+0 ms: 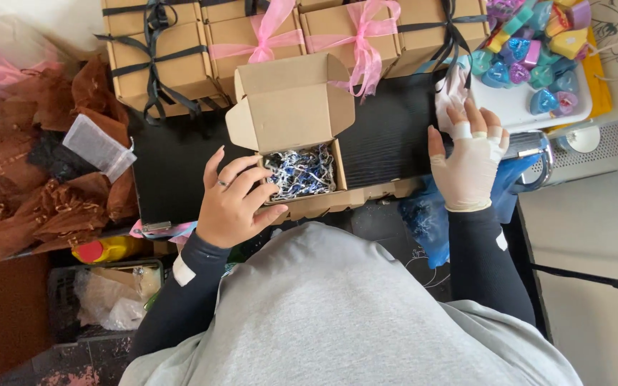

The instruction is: Packaging heart-shaped wax melts and other items into small cardboard boxes with ribbons and filler.

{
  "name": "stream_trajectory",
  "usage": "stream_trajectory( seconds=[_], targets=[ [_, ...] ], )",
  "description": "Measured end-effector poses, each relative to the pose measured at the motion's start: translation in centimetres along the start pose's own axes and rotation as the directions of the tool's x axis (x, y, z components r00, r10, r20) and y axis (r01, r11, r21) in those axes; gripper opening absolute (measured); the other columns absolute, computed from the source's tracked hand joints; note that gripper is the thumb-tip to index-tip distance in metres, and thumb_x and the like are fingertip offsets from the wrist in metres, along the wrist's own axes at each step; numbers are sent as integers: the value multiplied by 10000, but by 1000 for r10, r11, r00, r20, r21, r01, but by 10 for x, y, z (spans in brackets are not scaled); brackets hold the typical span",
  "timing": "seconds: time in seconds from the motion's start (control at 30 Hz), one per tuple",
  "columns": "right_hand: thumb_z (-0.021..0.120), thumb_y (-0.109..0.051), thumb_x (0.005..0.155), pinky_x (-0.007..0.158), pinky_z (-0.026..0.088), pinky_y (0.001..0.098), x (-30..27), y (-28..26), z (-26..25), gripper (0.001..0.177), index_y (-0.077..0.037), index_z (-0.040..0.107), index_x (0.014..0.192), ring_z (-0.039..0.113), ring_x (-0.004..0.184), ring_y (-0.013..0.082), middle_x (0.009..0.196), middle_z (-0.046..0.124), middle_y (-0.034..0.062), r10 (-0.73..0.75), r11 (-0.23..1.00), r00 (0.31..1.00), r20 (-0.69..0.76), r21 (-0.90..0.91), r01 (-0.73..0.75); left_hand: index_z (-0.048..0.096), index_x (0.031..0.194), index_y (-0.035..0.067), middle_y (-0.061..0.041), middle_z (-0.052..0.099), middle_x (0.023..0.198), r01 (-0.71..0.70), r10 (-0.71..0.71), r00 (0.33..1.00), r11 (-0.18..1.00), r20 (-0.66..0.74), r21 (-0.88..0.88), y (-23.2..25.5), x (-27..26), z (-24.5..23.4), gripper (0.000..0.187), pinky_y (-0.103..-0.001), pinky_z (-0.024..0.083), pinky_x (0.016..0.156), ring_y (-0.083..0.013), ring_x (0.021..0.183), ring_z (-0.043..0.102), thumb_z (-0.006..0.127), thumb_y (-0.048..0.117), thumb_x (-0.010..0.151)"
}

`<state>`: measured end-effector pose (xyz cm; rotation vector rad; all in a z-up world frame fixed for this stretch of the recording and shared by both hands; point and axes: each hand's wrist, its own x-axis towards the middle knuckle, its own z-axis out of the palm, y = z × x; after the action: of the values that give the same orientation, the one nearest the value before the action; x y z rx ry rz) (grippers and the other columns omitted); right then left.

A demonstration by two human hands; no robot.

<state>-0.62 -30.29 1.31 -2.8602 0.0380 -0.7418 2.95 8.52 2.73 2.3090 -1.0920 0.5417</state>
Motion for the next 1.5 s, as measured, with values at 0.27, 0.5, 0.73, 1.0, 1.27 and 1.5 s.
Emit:
stream_trajectory(
  seconds=[0.27, 0.5, 0.73, 1.0, 1.27, 1.5],
  targets=[
    [738, -120, 957, 1174, 316, 563, -19, -15, 15, 340, -52, 666, 1282, 517, 1384, 418, 1271, 633, 169, -42, 997, 999, -1, -59, 42, 753, 901, 177, -10, 684, 1091, -12, 13, 1000, 999, 14, -49, 0, 2, 27, 172, -591, 288, 1228, -267, 1248, 596, 834, 326, 875],
    [711, 77, 734, 794, 525, 359, -35, -15, 27, 180, -38, 647, 857, 641, 911, 307, 1046, 596, 138, 37, 879, 999, -12, 476, -27, 723, 1149, 109, -87, 651, 1197, 20, -23, 1000, 990, -20, -141, 0, 7, 26, 385, -570, 333, 1208, -314, 1247, 594, 758, 407, 907],
    [483, 81, 891, 836, 485, 280, 12, 63, -14, 257, -2, 711, 976, 628, 909, 163, 1016, 697, 95, 303, 758, 947, -109, 630, -170, 667, 1233, 65, -121, 623, 1228, 45, -65, 994, 976, -89, -215, 0, 5, 25, 441, -547, 410, 1174, -344, 1239, 592, 686, 423, 977],
    [815, 19, 769, 812, 501, 415, 120, 168, 21, 223, -17, 678, 941, 614, 952, 316, 961, 661, 117, 24, 999, 907, -421, -24, -37, 662, 1231, 57, -122, 614, 1242, 62, -80, 993, 976, -81, -209, 6, 11, 21, 409, -538, 440, 1146, -345, 1235, 601, 743, 320, 929],
    [715, 50, 811, 1016, 319, 689, 171, 202, 66, 465, -167, 689, 1221, 563, 1178, 401, 1114, 685, 115, -47, 982, 986, -160, -187, 16, 652, 1222, 40, -132, 612, 1253, 77, -100, 989, 976, -104, -205, 10, 15, 21, 404, -496, 464, 1112, -359, 1233, 594, 763, 248, 894],
    [707, -13, 719, 1062, 223, 769, 170, 197, 39, 847, -320, 568, 1497, 423, 1398, 426, 1375, 600, 125, -33, 995, 936, 349, -74, 63, 667, 1199, 36, -131, 624, 1242, 121, -142, 986, 970, -85, -211, 11, 17, 20, 379, -465, 478, 1072, -360, 1228, 590, 769, 213, 879]
  ],
)
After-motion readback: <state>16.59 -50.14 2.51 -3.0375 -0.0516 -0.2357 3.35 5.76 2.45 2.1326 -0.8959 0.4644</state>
